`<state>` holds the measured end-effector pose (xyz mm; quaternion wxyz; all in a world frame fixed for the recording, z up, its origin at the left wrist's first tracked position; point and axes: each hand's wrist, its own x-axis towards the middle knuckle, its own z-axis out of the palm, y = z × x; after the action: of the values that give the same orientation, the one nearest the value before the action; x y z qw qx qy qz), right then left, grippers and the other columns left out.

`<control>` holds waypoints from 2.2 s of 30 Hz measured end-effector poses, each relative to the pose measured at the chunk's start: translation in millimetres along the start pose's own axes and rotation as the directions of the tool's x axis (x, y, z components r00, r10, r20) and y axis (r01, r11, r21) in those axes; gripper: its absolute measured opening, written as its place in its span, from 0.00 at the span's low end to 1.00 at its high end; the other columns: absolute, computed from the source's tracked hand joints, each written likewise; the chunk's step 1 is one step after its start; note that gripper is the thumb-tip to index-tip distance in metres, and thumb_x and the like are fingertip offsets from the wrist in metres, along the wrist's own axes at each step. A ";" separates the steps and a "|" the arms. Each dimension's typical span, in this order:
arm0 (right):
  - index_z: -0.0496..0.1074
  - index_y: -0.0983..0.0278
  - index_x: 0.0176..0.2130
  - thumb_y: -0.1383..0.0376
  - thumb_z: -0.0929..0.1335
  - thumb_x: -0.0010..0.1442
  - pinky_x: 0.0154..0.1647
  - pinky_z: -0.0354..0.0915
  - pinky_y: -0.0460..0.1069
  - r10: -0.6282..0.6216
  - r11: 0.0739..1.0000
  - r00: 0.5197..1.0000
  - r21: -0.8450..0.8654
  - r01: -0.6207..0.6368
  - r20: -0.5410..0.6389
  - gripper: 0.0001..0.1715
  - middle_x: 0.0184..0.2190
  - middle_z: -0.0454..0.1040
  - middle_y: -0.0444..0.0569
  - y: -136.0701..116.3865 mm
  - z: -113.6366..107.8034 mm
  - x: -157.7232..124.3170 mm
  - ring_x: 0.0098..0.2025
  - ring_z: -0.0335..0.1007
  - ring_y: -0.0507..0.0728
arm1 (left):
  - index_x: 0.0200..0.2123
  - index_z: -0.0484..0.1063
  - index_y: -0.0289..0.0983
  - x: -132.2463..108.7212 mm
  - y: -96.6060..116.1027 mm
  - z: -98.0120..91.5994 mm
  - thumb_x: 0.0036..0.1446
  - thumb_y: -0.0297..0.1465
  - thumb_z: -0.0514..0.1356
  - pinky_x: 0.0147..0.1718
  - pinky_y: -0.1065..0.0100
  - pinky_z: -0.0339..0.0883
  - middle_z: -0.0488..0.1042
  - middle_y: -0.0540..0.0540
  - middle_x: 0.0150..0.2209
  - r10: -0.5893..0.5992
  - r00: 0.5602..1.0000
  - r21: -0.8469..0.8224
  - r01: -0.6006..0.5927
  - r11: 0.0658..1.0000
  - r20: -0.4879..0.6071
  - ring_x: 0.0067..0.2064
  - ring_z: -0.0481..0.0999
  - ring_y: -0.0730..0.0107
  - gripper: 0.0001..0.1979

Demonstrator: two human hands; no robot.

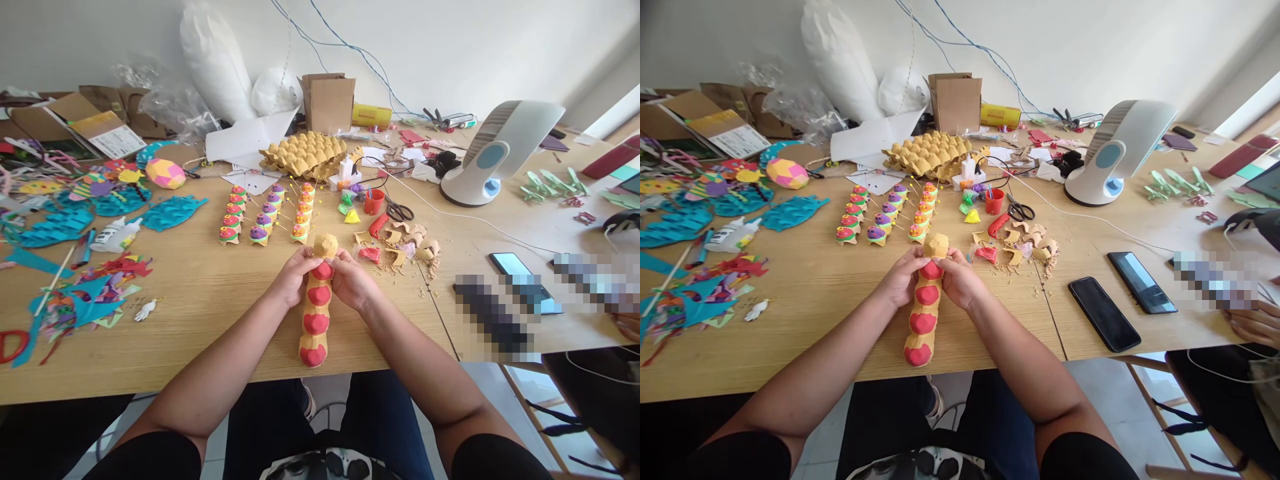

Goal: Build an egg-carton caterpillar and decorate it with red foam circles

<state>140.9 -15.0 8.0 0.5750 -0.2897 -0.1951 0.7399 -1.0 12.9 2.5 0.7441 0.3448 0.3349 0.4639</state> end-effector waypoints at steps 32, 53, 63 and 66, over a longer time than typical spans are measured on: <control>0.62 0.57 0.36 0.65 0.78 0.51 0.30 0.64 0.45 -0.010 1.000 1.000 -0.020 0.010 0.007 0.23 0.31 0.73 0.37 -1.2 2.0 3.4 0.30 0.68 0.51 | 0.37 0.71 0.37 0.9 3.9 0.6 0.48 0.37 0.74 0.30 0.70 0.69 0.77 0.51 0.30 -0.091 0.994 -0.103 0.085 0.991 -0.059 0.29 0.76 0.73 0.18; 0.64 0.55 0.39 0.68 0.80 0.47 0.32 0.65 0.45 -0.017 0.992 0.992 -0.119 0.032 0.124 0.27 0.31 0.73 0.35 -6.1 -6.6 12.7 0.32 0.71 0.51 | 0.38 0.73 0.37 14.9 -1.9 -7.8 0.48 0.36 0.74 0.33 0.70 0.72 0.77 0.50 0.31 -0.126 0.992 -0.167 0.119 0.979 -0.030 0.31 0.78 0.71 0.17; 0.65 0.54 0.40 0.68 0.79 0.47 0.35 0.67 0.46 -0.007 0.998 0.995 -0.066 0.014 0.103 0.27 0.30 0.72 0.35 -6.6 -12.6 19.9 0.32 0.70 0.52 | 0.38 0.73 0.38 17.3 -3.2 -6.2 0.45 0.37 0.76 0.33 0.70 0.72 0.78 0.50 0.33 -0.115 0.991 -0.204 0.100 0.974 -0.062 0.31 0.77 0.72 0.20; 0.64 0.54 0.40 0.68 0.79 0.46 0.36 0.67 0.47 -0.027 0.997 0.996 -0.066 0.033 0.080 0.28 0.30 0.72 0.35 -4.0 -12.0 19.9 0.32 0.70 0.52 | 0.38 0.73 0.38 17.6 -3.8 -6.6 0.48 0.38 0.75 0.34 0.69 0.72 0.77 0.50 0.32 -0.109 0.993 -0.172 0.100 0.980 -0.046 0.33 0.78 0.70 0.19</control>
<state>148.3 4.7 -2.6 0.5679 -0.2765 -0.2467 0.7349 1.4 29.2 -7.3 0.7845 0.2491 0.3324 0.4605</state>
